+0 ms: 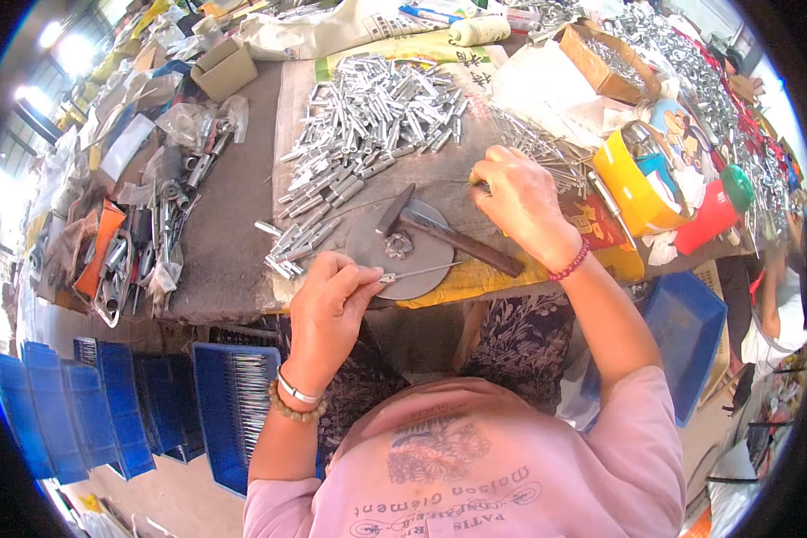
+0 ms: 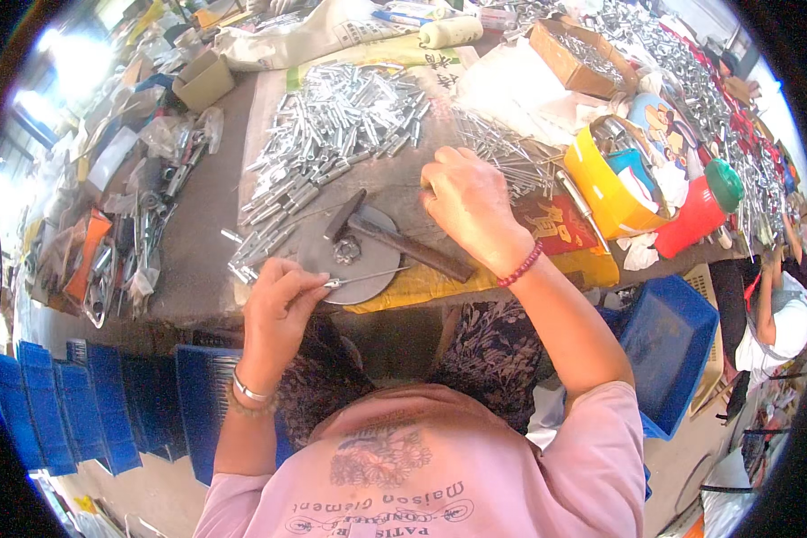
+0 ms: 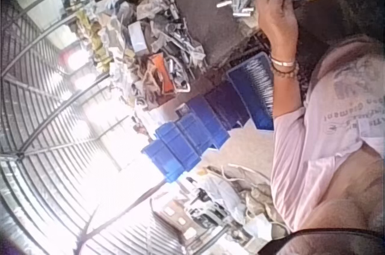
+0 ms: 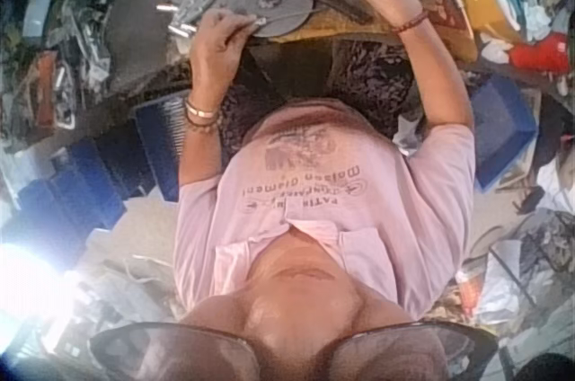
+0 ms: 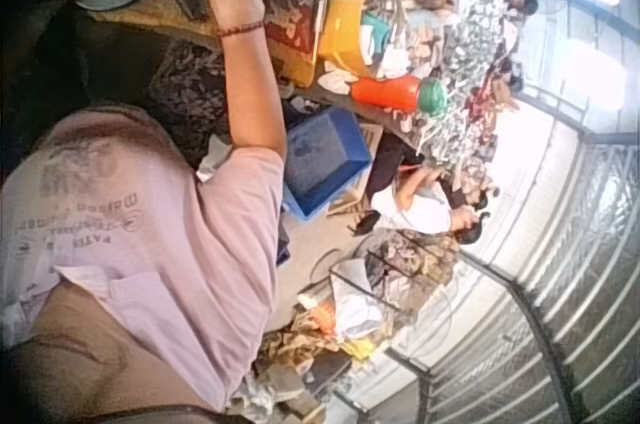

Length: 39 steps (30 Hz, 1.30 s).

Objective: Assembling small metal components using a hammer and a circular base.

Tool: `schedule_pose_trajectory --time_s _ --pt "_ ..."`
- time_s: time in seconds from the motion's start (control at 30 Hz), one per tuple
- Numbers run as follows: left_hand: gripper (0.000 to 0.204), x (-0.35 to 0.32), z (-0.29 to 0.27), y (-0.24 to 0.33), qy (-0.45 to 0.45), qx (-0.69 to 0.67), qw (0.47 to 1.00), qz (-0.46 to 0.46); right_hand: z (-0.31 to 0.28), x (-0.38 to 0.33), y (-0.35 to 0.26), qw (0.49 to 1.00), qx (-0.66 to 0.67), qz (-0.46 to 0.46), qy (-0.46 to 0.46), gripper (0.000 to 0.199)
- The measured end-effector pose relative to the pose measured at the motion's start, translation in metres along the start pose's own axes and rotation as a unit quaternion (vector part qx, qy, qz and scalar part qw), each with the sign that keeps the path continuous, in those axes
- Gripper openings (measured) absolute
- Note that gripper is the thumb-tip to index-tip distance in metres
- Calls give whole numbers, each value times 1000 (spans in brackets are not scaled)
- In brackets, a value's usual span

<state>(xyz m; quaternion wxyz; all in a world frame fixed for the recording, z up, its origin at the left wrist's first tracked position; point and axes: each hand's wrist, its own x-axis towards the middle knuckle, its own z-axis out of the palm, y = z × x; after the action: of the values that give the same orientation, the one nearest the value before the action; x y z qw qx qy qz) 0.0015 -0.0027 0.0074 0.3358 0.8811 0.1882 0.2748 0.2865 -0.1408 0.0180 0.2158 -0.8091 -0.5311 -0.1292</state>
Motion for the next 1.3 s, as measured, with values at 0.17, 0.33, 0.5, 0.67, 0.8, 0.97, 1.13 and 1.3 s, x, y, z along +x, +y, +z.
schedule_pose_trajectory --time_s 0.17,0.33,0.5,0.67,0.8,0.97,1.13,1.3 --pt "19 0 1 -3 6 2 1000 21 8 6 5 1000 13 16 3 11" --pt "19 -1 0 -3 9 9 1000 14 -9 -3 -9 971 215 83 -59 13" --pt "20 0 1 -5 8 25 999 30 -13 -18 -41 934 342 74 -76 14" --pt "20 1 2 -6 10 37 999 36 -2 -29 -74 949 306 -57 -45 17" --pt "17 0 5 -10 36 40 997 63 5 -30 -84 954 278 -111 -29 17" --pt "17 -1 3 -9 31 46 997 59 8 -30 -89 950 288 -111 -36 14" --pt "16 -1 4 -10 32 46 997 60 8 -28 -93 951 281 -126 -37 12" --pt "16 -1 3 -9 26 44 997 56 2 -28 -102 965 200 -169 0 11"
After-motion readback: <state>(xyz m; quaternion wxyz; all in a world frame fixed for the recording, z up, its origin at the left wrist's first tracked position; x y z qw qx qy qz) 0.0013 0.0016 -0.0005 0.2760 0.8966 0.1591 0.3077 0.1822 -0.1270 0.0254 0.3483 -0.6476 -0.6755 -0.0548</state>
